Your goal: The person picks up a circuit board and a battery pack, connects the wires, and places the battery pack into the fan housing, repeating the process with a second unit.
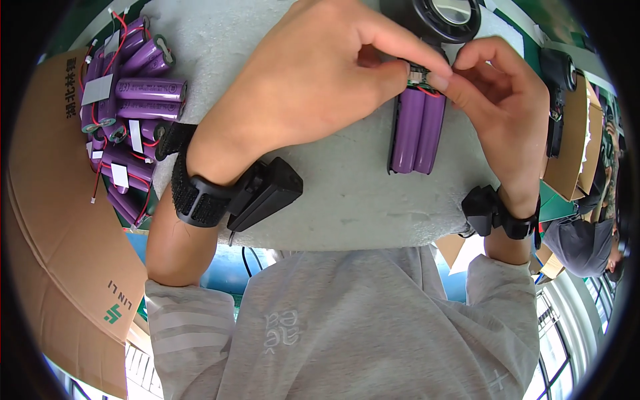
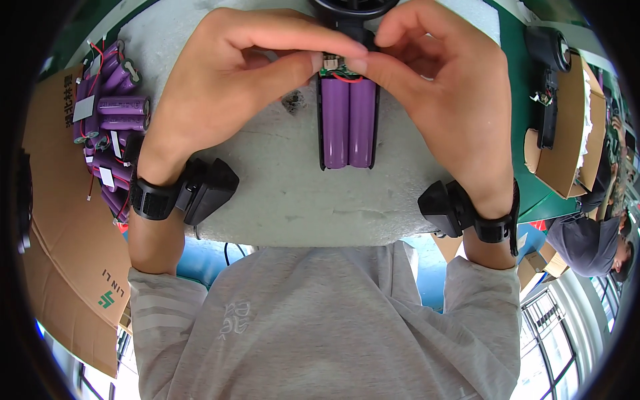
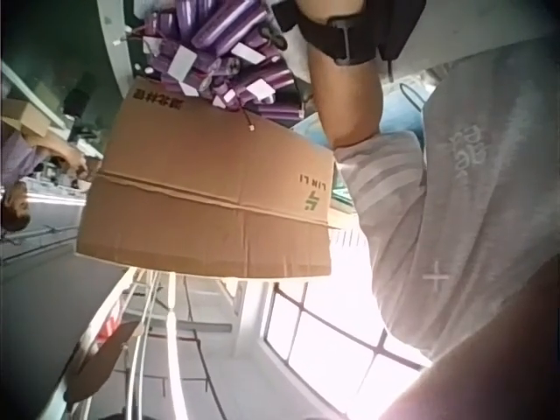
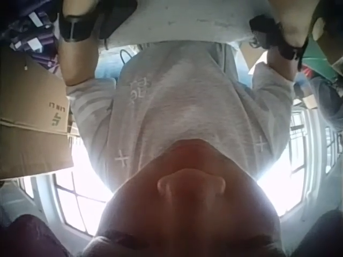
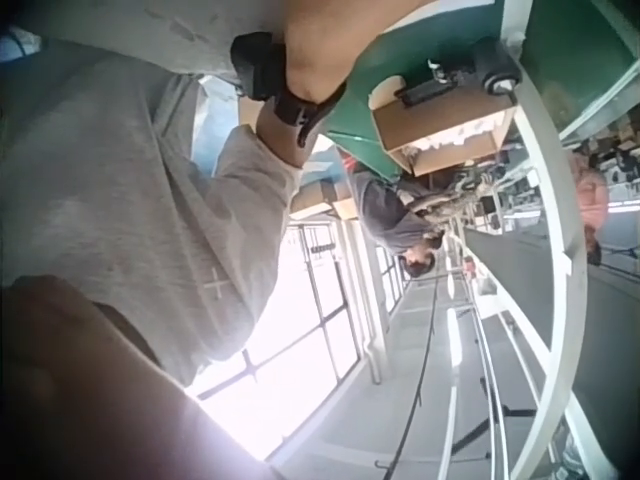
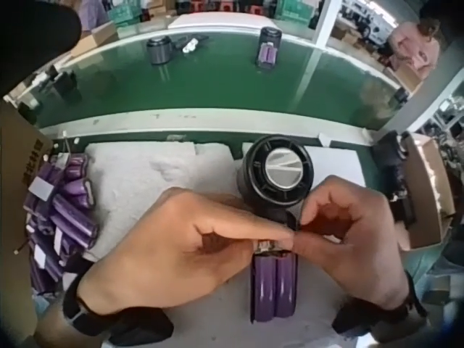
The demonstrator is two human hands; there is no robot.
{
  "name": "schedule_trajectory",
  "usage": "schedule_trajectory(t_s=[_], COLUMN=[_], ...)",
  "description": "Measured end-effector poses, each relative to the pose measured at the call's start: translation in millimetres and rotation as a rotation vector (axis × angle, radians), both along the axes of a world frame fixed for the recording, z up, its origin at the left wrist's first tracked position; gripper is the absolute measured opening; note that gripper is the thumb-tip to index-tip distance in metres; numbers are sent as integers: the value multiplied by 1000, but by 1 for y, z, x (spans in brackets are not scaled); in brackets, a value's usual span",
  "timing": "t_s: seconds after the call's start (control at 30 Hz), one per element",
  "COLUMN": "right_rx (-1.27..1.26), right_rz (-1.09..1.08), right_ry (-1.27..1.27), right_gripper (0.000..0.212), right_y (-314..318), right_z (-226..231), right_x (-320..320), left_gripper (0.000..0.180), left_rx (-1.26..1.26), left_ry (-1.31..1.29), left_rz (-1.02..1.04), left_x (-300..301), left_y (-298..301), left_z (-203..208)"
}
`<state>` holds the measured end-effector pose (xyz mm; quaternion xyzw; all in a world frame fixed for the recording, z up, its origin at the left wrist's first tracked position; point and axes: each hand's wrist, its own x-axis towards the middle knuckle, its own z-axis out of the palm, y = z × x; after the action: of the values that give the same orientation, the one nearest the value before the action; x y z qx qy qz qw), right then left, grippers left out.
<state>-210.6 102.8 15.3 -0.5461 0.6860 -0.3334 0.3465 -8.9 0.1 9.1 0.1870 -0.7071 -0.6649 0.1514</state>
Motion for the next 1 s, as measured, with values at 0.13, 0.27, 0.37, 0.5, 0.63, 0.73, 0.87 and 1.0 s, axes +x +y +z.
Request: schedule_trajectory(t_s=[0.13,0.27,0.37,0.5,0.63,0.73,0.87,1.0], right_rx=[206,315,260,260,74,35,-14,-36], right_rz=[32,74,78,206,223,234,251,264], right_ry=[-70,-191,-349,-460,-472,-485,-530,-549], right_gripper=[14,18,23,33,39,42,45,46], right_y=[-7,-10,-8,-11,-11,-13,-14,-15], right_z=[3,5,5,-5,-9,-11,-16,-18], right_x=[-9,-13,-12,-24,-18,-16,-20,-20], left_gripper=[45,23,22,19,19,22,26,27], left_rx=[-29,-243,-153,-51,-31,-11,12,-40], left_ry=[-49,-235,-255,-170,-25,26,35,26], left_rz=[28,23,59,123,157,164,141,90], left_x=[4,-8,-11,-9,-5,-4,-6,-2], left_y=[3,-3,1,1,-9,-9,-9,-11], left_z=[1,2,2,-5,-12,-12,-6,-5])
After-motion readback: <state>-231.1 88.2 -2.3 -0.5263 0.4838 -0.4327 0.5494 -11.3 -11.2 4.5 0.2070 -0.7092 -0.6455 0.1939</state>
